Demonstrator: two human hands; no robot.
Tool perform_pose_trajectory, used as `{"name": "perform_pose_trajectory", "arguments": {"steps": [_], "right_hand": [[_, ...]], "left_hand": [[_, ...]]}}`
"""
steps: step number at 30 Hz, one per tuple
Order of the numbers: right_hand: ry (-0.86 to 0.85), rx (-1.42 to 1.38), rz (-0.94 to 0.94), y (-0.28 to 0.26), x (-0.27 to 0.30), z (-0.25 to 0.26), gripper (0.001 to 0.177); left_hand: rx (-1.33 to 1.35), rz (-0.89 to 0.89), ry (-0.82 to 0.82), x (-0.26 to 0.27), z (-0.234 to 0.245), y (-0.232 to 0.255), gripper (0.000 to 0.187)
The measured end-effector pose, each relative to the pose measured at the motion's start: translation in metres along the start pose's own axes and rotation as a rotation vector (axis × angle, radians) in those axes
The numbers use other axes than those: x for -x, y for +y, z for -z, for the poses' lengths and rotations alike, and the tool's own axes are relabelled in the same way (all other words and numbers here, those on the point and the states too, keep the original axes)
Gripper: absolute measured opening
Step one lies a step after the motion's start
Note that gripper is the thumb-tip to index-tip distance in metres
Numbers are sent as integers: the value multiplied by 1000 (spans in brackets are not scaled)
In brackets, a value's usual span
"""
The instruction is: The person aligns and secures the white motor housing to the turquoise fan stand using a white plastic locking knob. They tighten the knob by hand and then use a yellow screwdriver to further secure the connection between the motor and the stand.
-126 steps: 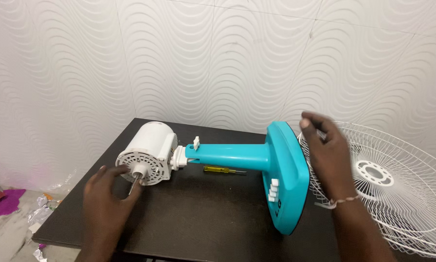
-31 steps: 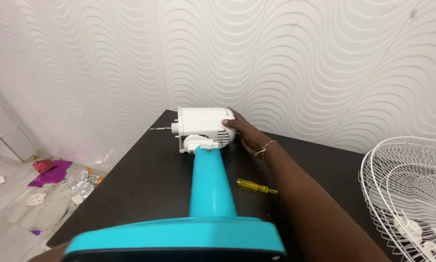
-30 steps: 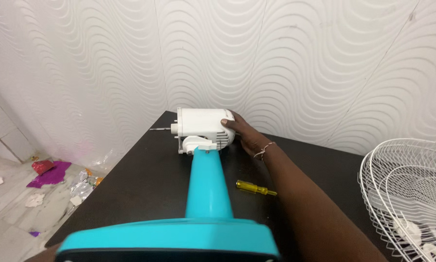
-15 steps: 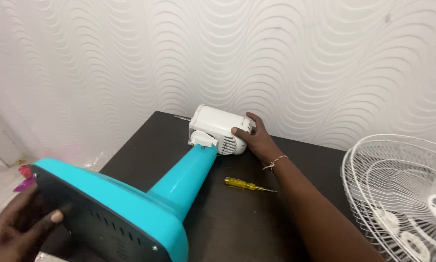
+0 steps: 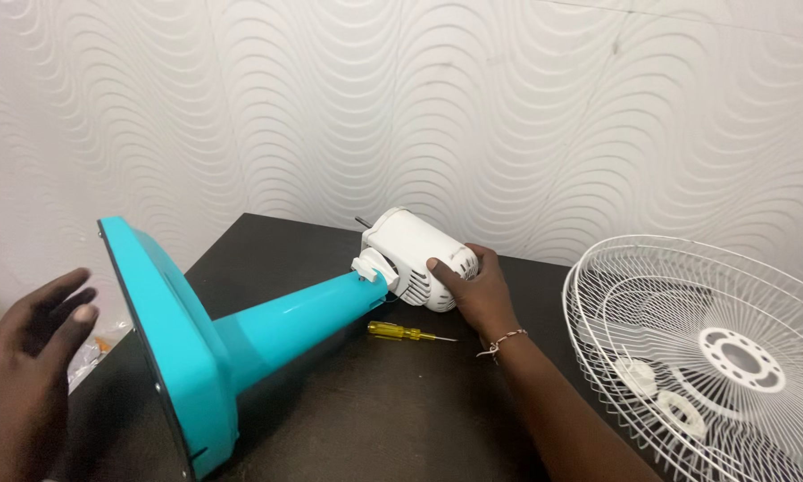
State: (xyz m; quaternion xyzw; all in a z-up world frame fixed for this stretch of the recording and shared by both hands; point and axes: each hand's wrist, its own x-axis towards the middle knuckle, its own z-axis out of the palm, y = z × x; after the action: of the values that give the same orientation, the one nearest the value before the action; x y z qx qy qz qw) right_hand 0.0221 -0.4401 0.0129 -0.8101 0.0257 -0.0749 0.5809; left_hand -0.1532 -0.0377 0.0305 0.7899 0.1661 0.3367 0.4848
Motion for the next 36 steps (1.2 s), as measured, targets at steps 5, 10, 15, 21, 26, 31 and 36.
{"name": "perform_pose_trajectory", "arguments": {"steps": [5,10,15,21,26,31,36], "right_hand": [[90,45,83,2,12,7,90],[145,84,67,3,23,15,92],[157,228,15,5,33,29,98],[204,326,23,14,39,37,101],[229,257,58,17,42,32,94],[285,227,105,14,46,28,90],[281,196,87,12,46,27,90]], "left_hand": [[14,-454,38,71,-23,14,94],[-196,-592,-67,90,-47,22,137],[-355,-209,-56,74,-54,40,115],[-366,-48,-77,64,-69,48,100],[-307,5,-56,50,-82,33,88],[-289,-67,-28,36,-95,21,92],[-604,-496,222,62,-100,25,102]]}}
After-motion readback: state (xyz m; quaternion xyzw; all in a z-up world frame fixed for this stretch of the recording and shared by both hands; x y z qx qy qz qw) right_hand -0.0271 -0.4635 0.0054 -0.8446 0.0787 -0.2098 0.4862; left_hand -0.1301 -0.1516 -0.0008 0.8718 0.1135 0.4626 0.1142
